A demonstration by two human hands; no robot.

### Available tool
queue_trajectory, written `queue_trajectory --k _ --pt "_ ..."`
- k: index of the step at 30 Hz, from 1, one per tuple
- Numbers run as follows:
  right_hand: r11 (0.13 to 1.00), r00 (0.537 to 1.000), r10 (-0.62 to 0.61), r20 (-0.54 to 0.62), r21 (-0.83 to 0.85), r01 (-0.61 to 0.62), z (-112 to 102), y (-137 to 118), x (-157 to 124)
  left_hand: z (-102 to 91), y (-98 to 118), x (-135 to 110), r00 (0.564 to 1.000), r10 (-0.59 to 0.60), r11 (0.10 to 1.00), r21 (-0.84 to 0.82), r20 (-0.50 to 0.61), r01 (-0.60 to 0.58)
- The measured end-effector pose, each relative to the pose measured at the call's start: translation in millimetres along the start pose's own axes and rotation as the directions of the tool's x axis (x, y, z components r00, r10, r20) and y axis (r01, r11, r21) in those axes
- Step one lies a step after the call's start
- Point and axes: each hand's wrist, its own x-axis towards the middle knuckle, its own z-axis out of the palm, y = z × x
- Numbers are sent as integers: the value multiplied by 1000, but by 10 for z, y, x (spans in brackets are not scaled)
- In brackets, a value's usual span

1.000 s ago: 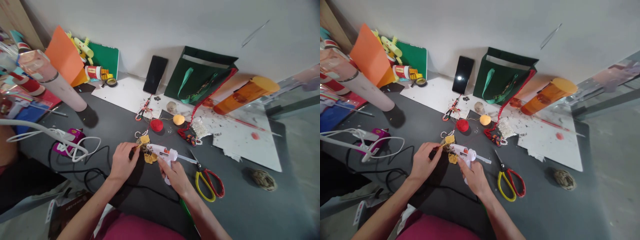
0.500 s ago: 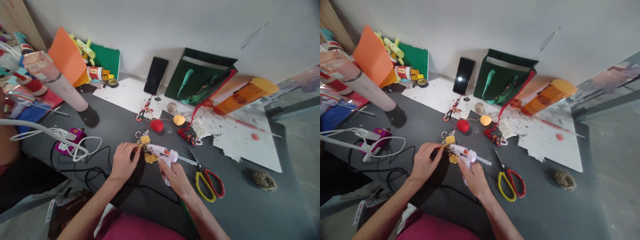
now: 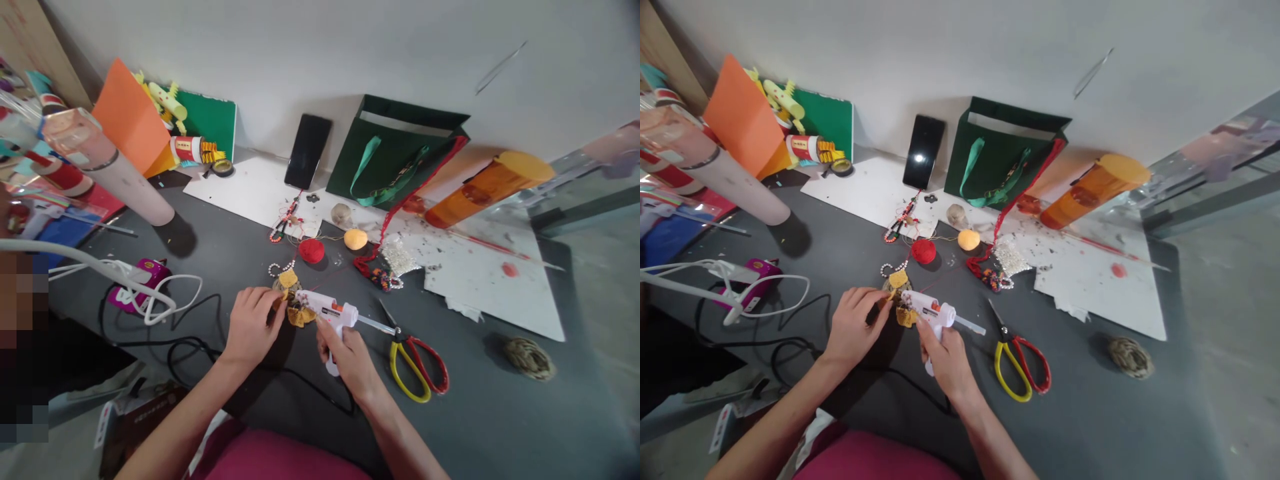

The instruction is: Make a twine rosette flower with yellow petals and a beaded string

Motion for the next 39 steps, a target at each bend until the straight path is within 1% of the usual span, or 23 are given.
queue_trajectory --k 2,5,12,16,20,23,25,28,36,39 --pt "999 1000 18 -2 48 -18 6 12 -7 6 12 -8 999 44 999 23 12 -44" --pt "994 1000 25 -16 103 -23 8 31 -24 9 26 -17 997 75 996 54 36 -77" --pt "995 998 0 -60 96 6 -1 93 -43 22 59 -13 993 106 986 127 50 -111" --pt "996 999 5 -54 93 0 5 122 -39 28 72 5 990 114 974 187 84 -128" --pt "994 999 0 -44 107 4 7 114 -40 25 82 14 994 91 980 171 66 -101" --pt "992 1000 -14 -21 123 16 3 85 -36 24 86 5 992 97 977 182 76 -109" --pt "992 1000 -1 -8 124 2 -2 62 -28 23 86 -3 991 102 976 186 81 -116" --pt "993 1000 21 3 112 -22 -13 34 -7 20 84 -11 993 105 978 176 60 -114" --pt "995 1000 24 10 93 -25 -24 45 54 28 78 -11 990 136 972 189 44 -142" --pt "994 999 39 3 106 -39 -21 51 51 43 69 -2 983 181 966 181 42 -186"
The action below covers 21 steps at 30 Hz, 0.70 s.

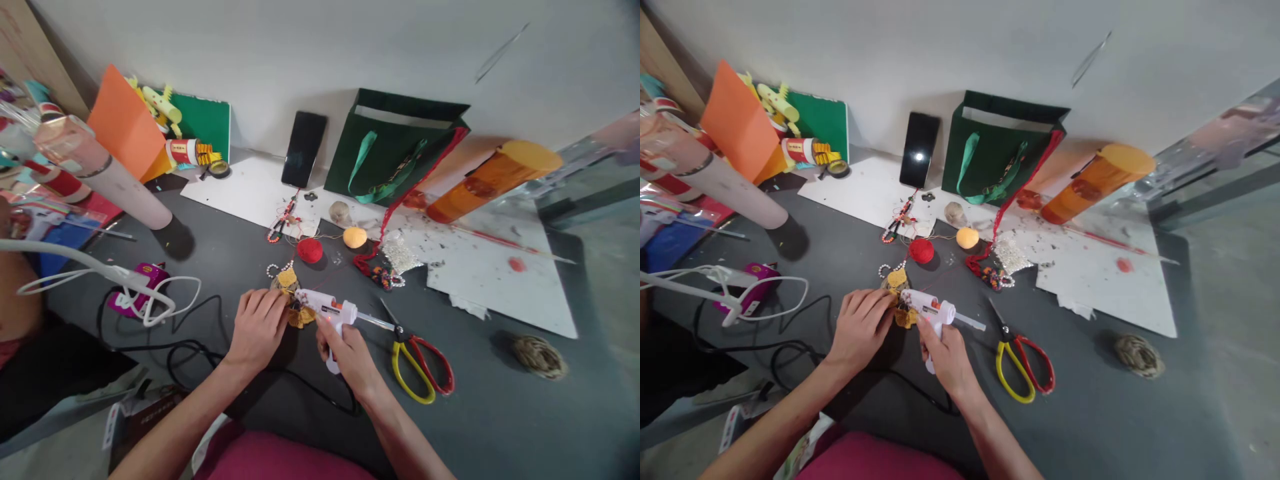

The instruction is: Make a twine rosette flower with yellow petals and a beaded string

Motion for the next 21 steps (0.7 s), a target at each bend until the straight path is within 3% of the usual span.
queue_trajectory --k 21 --pt "985 998 66 -24 164 -61 27 -45 27 4 -11 18 999 8 1000 -8 42 -8"
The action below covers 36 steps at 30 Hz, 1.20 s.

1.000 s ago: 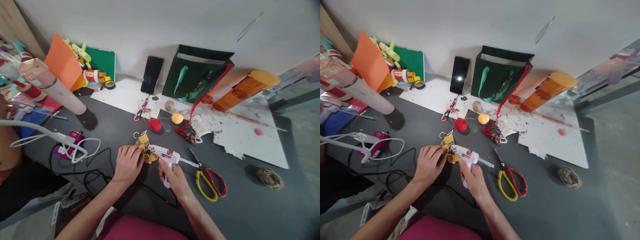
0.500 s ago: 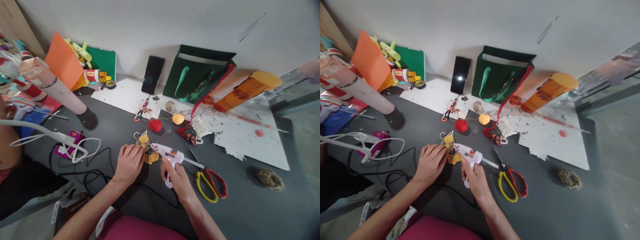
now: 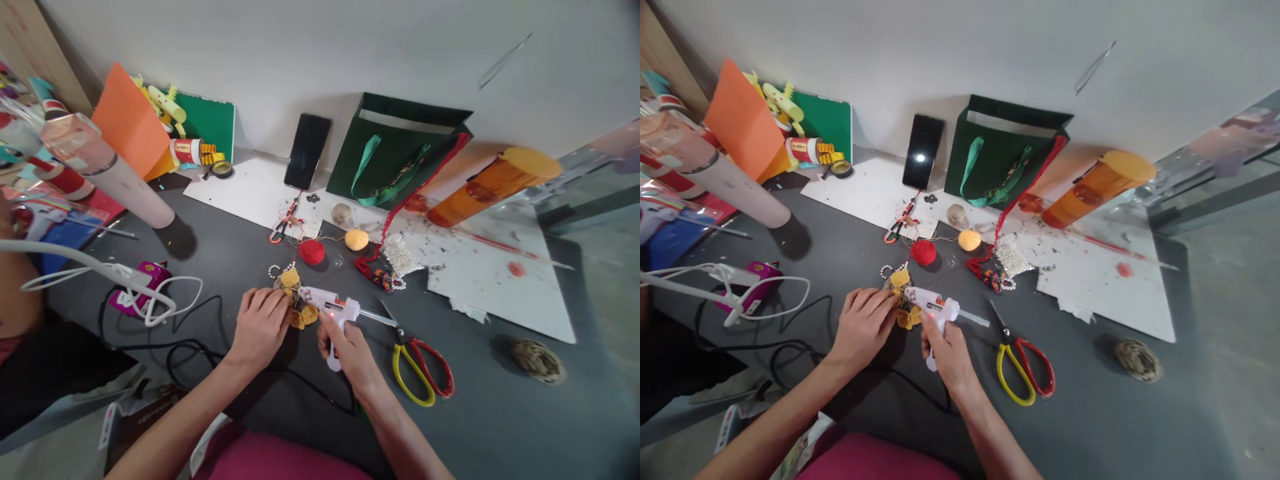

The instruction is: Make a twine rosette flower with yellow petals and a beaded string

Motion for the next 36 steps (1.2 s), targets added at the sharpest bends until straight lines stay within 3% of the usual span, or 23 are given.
queue_trajectory --k 4,7,12,15,19,22,24,26,28,31,33,36 --pt "993 996 -72 -49 95 76 -40 -20 -33 -10 5 3 1000 -7 1000 -16 3 7" --pt "973 995 -95 -13 211 96 -103 -51 -90 -27 -14 4 1000 -28 999 -37 -14 28" --pt "879 1000 3 -17 477 6 -185 -105 -186 -94 -136 -5 987 -102 994 -58 -121 96" --pt "834 999 20 -43 552 7 -206 -101 -223 -130 -241 -35 972 -153 986 -89 -179 138" --pt "771 994 98 -51 636 -43 -242 -66 -241 -142 -325 -71 960 -235 968 -126 -150 217" --pt "708 987 156 -29 701 -91 -250 -60 -231 -168 -251 -70 959 -255 962 -131 -121 239" --pt "665 990 143 -3 741 -94 -229 -69 -218 -215 -101 -70 961 -268 951 -179 -62 254" --pt "615 993 113 21 784 -87 -193 -73 -208 -277 111 -89 968 -245 907 -338 61 250" --pt "587 996 83 32 806 -75 -158 -61 -202 -324 336 -128 978 -129 842 -503 164 195" --pt "592 997 64 42 803 -72 -131 -9 -201 -307 593 -176 970 -5 824 -549 242 142" --pt "593 995 78 62 800 -96 -133 32 -196 -240 682 -171 939 -31 811 -540 342 223" --pt "587 994 86 73 802 -110 -143 70 -168 -125 722 -113 820 -123 691 -545 559 475"
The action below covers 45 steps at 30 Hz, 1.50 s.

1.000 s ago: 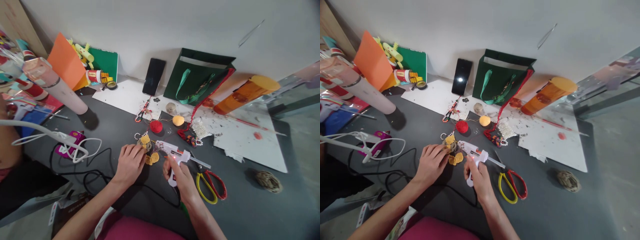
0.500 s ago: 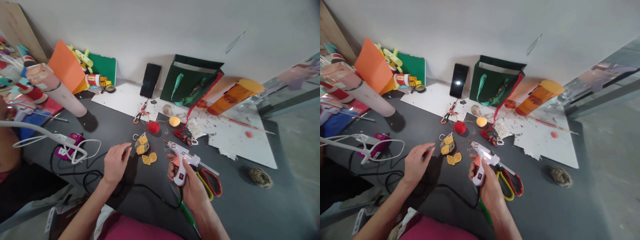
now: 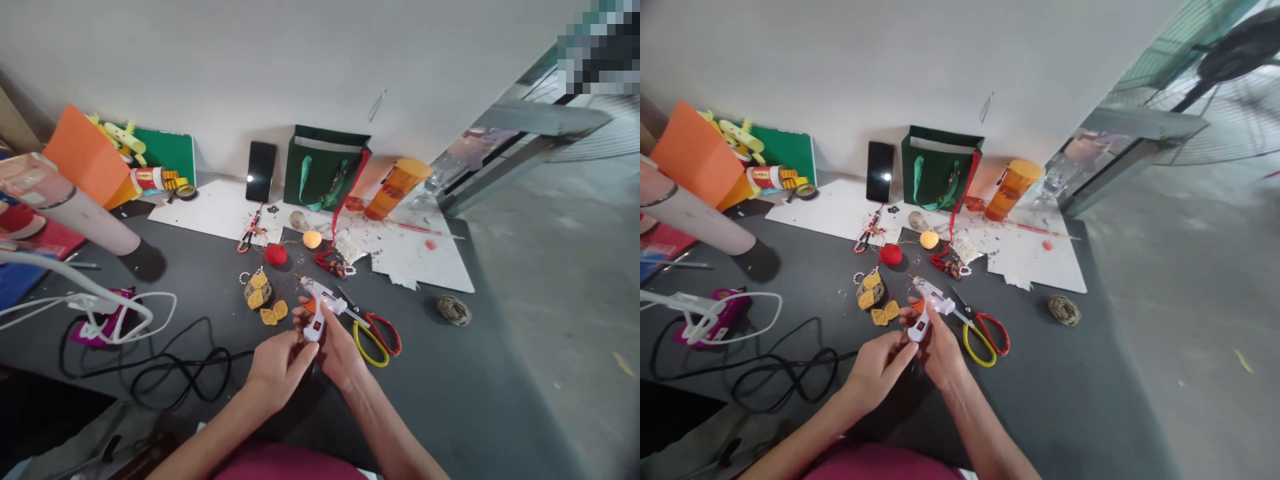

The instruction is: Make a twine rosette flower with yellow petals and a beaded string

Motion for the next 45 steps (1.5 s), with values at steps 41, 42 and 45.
queue_trajectory --k 41,42,45 --pt "-433 757 -352 550 -813 389 440 -132 173 -654 -633 374 877 58 882 436 -477 178" --pt "-448 762 -341 550 -808 383 514 -120 266 -656 -627 382 877 46 891 417 -479 181" --pt "-437 777 -324 540 -814 384 623 -61 463 -682 -610 400 879 9 925 338 -476 174"
